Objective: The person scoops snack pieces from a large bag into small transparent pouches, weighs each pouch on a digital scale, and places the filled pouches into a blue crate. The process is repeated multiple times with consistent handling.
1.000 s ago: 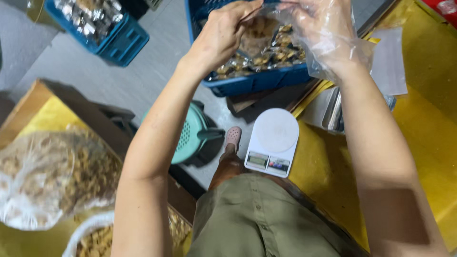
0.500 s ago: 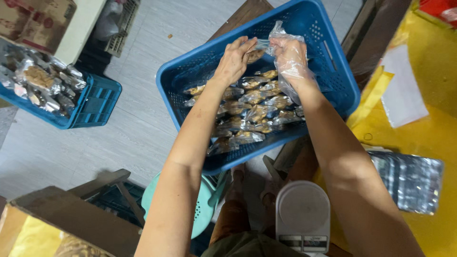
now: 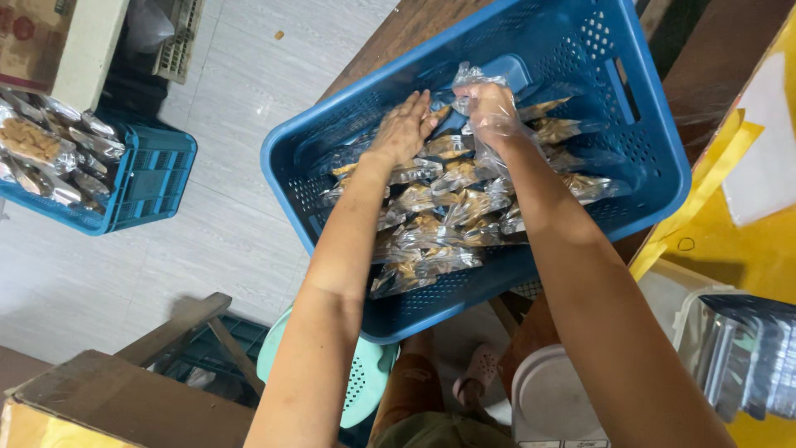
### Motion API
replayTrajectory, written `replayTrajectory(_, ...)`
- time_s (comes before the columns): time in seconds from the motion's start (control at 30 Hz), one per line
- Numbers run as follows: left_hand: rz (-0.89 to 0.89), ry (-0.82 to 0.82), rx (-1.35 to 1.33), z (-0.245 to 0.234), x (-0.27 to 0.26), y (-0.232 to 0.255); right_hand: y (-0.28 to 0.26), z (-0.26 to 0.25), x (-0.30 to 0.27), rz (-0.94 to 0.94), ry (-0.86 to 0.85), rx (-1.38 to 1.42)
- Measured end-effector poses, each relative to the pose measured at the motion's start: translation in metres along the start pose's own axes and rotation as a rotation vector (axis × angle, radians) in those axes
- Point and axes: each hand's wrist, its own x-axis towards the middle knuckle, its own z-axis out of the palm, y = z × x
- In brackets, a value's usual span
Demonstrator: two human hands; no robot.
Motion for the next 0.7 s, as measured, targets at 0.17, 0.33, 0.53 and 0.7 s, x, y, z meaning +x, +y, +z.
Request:
replayTrajectory(0.17, 0.034, 0.204, -0.134, -0.030, -0.007, 0.008, 0.001, -0.031, -0.014, 0.020, 0.007, 0.054)
replayTrajectory(0.33, -0.183, 0.435, -0.580, -0.068, -0.032, 0.076, -0.004, -0.104, -0.064, -0.057, 0.095, 0.113)
replayTrajectory(0.53, -0.151, 0.351, -0.660, -0.031, -0.079, 0.211, -0.021, -0.203, -0.173, -0.154, 0.216, 0.182)
replayTrajectory(0.7, 0.421, 0.274, -0.652, 0.082, -0.166, 0.317, -0.009, -0.275, -0.299, -0.318, 0.072, 0.768)
